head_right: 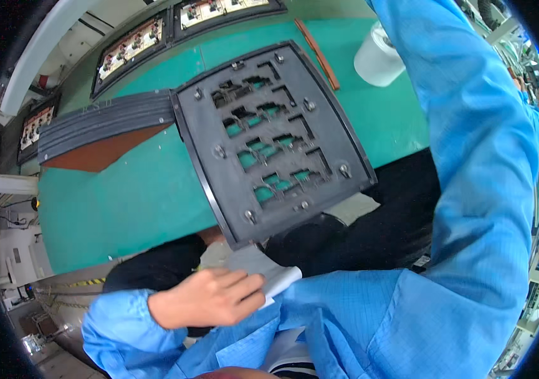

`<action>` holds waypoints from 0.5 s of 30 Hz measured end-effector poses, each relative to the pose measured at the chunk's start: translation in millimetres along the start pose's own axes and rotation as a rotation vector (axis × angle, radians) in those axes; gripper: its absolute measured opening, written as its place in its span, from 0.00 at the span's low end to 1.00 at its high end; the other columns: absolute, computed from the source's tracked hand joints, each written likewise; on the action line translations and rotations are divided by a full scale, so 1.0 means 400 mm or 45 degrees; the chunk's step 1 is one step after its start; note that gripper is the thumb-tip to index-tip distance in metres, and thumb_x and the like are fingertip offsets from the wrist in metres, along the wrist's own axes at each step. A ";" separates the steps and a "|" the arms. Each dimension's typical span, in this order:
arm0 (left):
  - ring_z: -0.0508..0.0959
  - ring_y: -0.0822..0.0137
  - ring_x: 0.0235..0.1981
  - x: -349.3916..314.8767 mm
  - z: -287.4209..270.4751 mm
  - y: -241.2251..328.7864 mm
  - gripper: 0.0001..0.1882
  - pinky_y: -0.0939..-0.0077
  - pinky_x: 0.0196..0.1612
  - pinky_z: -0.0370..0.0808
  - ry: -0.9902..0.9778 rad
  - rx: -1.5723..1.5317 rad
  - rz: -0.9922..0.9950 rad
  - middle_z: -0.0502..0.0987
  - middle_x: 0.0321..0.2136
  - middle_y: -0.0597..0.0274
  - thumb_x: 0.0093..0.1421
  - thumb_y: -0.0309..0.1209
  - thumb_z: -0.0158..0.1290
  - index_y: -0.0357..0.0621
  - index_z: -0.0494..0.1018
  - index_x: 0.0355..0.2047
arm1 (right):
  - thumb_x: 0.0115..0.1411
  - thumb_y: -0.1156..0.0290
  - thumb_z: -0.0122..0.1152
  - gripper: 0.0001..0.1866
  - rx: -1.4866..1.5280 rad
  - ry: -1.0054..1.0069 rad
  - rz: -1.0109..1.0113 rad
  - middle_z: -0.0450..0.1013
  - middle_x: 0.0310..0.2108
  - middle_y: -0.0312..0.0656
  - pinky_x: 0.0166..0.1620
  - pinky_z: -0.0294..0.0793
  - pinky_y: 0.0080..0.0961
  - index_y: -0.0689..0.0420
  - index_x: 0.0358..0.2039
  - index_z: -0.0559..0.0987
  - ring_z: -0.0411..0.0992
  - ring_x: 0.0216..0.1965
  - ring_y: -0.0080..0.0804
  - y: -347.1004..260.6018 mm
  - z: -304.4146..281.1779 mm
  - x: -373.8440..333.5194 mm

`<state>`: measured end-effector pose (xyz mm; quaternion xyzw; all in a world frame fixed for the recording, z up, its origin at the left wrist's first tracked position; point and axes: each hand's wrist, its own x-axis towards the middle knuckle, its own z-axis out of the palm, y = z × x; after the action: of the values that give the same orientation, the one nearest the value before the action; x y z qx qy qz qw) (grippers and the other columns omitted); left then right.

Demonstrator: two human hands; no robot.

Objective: Applying small identification labels to printed circuit boards placed in an assembly tray.

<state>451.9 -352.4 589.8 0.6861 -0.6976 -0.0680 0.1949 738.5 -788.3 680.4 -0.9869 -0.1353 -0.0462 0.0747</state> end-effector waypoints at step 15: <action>0.73 0.75 0.26 -0.094 -0.069 -0.050 0.08 0.83 0.25 0.68 -0.072 -0.034 -0.205 0.77 0.39 0.65 0.48 0.31 0.56 0.47 0.74 0.30 | 0.50 0.54 0.74 0.20 0.424 -0.040 -0.971 0.78 0.26 0.47 0.35 0.75 0.40 0.56 0.36 0.85 0.77 0.32 0.42 0.763 0.194 0.066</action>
<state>480.2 -311.7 601.0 0.7350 -0.6445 -0.1122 0.1782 852.8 -1059.8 565.5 -0.8411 -0.4978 -0.0330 0.2089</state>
